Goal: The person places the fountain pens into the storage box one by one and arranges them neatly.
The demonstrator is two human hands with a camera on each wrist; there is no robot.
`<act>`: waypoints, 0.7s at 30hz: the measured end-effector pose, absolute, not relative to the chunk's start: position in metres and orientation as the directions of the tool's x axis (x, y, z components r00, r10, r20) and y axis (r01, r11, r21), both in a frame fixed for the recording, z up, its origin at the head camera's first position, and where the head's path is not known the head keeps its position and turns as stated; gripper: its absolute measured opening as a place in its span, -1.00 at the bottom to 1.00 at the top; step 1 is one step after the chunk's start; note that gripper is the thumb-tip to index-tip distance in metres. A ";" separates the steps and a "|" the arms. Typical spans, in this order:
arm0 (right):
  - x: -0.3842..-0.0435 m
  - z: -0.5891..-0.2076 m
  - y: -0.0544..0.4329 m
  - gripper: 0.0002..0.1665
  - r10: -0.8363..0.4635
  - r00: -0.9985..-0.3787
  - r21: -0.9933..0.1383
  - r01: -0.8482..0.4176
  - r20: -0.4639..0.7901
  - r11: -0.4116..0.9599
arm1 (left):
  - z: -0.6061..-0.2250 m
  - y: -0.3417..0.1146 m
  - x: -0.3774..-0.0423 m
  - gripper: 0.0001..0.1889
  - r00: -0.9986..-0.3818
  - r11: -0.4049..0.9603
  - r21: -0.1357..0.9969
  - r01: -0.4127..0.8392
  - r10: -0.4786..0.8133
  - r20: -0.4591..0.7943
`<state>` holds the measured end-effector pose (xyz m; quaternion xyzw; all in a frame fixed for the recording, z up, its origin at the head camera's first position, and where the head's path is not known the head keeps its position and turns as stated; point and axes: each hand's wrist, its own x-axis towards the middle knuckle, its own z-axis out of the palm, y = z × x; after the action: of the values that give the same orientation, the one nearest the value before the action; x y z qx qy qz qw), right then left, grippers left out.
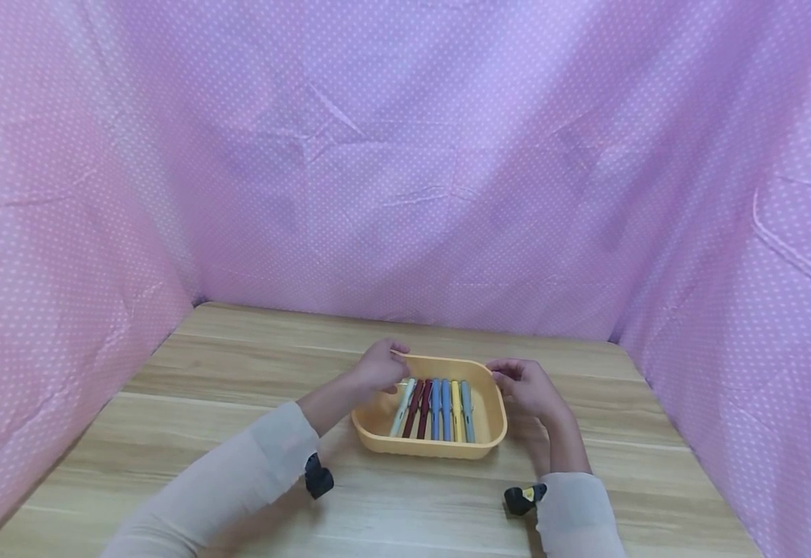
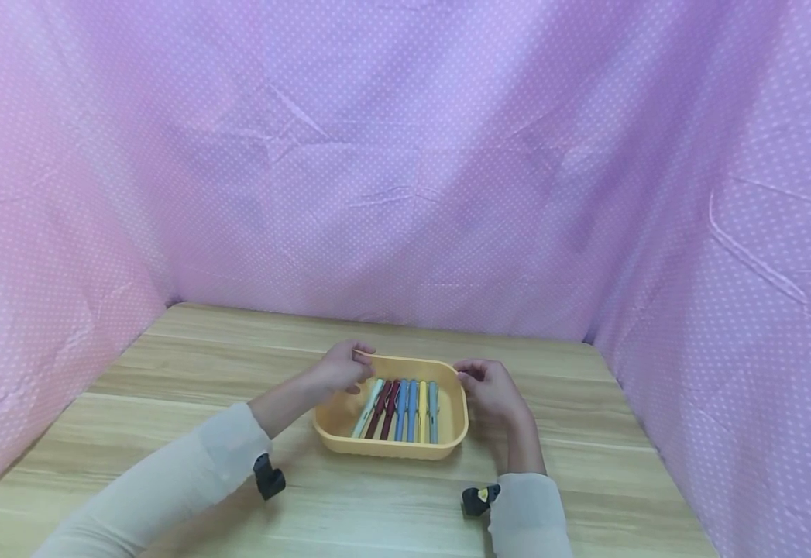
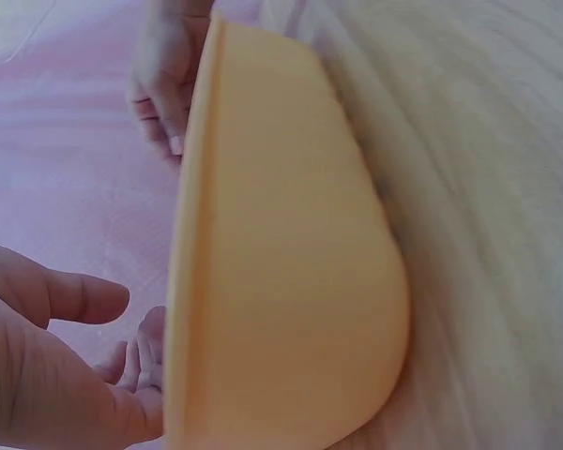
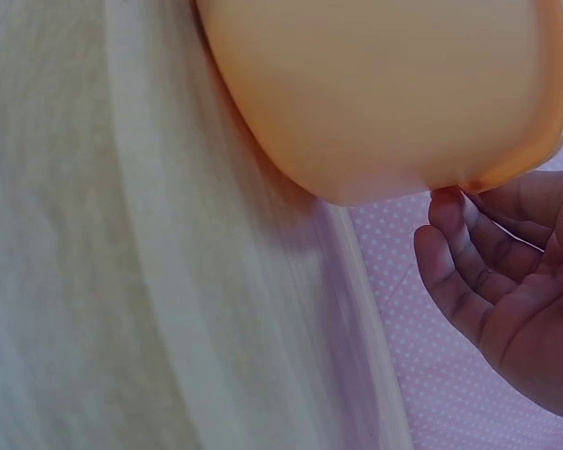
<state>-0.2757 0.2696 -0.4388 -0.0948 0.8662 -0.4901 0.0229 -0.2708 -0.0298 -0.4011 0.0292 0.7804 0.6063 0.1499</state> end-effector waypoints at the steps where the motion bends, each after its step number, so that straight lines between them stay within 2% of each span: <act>1: -0.276 -0.439 0.270 -0.75 -0.187 -0.981 -0.853 -0.141 0.052 0.502 | -0.400 -0.031 -0.272 -0.47 -0.954 0.264 0.955 -0.132 0.228 -0.195; 5: -0.276 -0.439 0.271 -0.74 -0.186 -0.981 -0.849 -0.142 0.052 0.508 | -0.397 -0.038 -0.276 -0.47 -0.959 0.275 0.956 -0.099 0.229 -0.166; 11: -0.276 -0.438 0.271 -0.73 -0.199 -0.978 -0.847 -0.152 0.056 0.510 | -0.399 -0.055 -0.279 -0.56 -0.970 0.393 0.919 0.035 0.235 -0.064; 17: -0.277 -0.436 0.270 -0.73 -0.202 -0.977 -0.837 -0.161 0.062 0.522 | -0.399 -0.071 -0.281 -0.72 -0.969 0.574 0.792 0.208 0.230 0.088; 21: -0.276 -0.436 0.272 -0.67 -0.217 -0.973 -0.842 -0.178 0.075 0.509 | -0.398 -0.082 -0.282 -0.78 -0.965 0.682 0.685 0.256 0.218 0.144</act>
<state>-0.2755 0.2723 -0.4360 -0.1136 0.8684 -0.4822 0.0201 -0.2816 -0.0818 -0.3979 0.1294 0.9166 0.3774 -0.0251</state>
